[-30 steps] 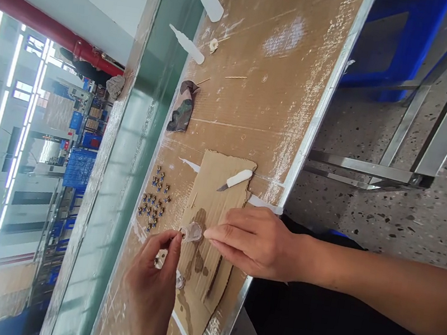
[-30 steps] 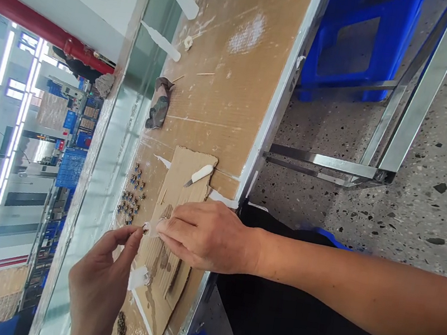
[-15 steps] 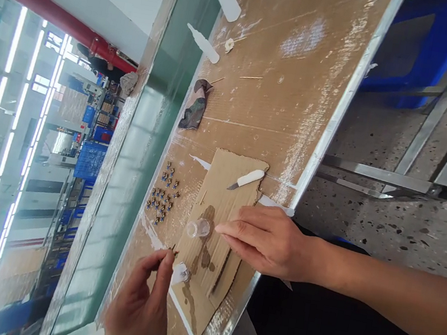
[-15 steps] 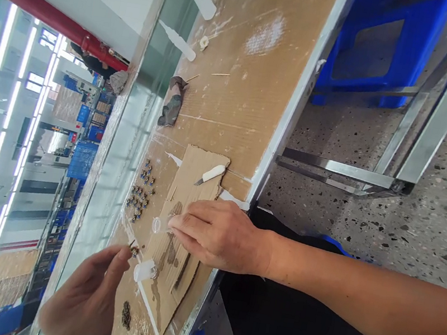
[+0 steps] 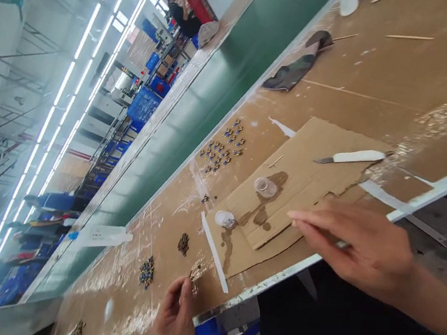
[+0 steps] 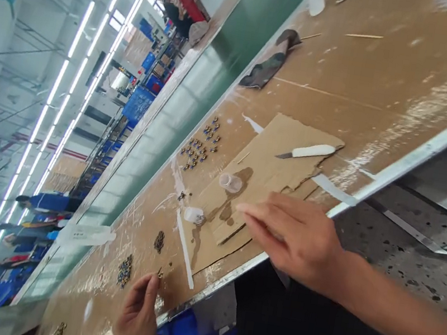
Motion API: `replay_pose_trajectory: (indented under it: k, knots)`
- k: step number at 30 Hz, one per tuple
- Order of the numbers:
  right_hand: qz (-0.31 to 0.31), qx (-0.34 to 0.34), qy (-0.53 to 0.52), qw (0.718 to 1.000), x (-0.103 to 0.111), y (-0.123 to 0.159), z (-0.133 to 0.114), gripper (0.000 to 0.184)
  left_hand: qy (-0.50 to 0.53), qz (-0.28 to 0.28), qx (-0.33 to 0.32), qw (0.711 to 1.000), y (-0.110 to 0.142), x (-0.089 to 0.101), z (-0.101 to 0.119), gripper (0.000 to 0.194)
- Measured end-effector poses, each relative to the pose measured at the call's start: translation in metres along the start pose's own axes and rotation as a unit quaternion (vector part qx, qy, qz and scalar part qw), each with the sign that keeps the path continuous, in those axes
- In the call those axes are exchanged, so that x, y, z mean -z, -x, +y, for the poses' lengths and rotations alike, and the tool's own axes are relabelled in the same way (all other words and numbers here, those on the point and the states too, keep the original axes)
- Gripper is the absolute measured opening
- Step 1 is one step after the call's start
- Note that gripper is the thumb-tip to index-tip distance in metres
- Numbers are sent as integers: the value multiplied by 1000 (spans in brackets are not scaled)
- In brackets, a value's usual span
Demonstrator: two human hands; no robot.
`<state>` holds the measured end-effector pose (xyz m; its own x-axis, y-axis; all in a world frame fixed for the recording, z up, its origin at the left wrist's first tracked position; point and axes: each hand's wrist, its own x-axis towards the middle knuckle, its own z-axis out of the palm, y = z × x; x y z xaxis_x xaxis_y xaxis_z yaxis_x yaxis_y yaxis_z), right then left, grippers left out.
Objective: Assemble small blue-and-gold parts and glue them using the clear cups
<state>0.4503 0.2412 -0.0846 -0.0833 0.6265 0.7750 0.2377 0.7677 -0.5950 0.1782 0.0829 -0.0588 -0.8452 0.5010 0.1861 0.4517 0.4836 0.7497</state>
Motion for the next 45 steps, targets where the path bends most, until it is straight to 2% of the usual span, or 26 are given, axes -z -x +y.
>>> replay_pose_trajectory:
  k: [2, 6, 10, 13, 25, 38, 45]
  knots:
    - [-35, 19, -31, 999, -13, 6, -16, 15, 15, -6, -5, 1000, 1, -4, -6, 39]
    - [-87, 44, -107, 989, -42, 17, -41, 15, 26, -8, -19, 999, -2, -11, -4, 40]
    - [-122, 57, -122, 983, -64, 22, -49, 15, -10, -46, -59, 997, -6, -10, -4, 32]
    - [-135, 63, -107, 983, -73, 22, -47, 16, -36, -61, -81, 994, -7, -7, -5, 28]
    - [-185, 55, -77, 978, -71, 24, -46, 14, -101, -77, -109, 986, -15, -4, -3, 28]
    - [-184, 70, -47, 979, -70, 20, -45, 11, -121, -87, -93, 985, -12, -6, 10, 28]
    - [-182, 70, -57, 979, -71, 20, -44, 11, -140, -94, -90, 982, -14, -5, 5, 30]
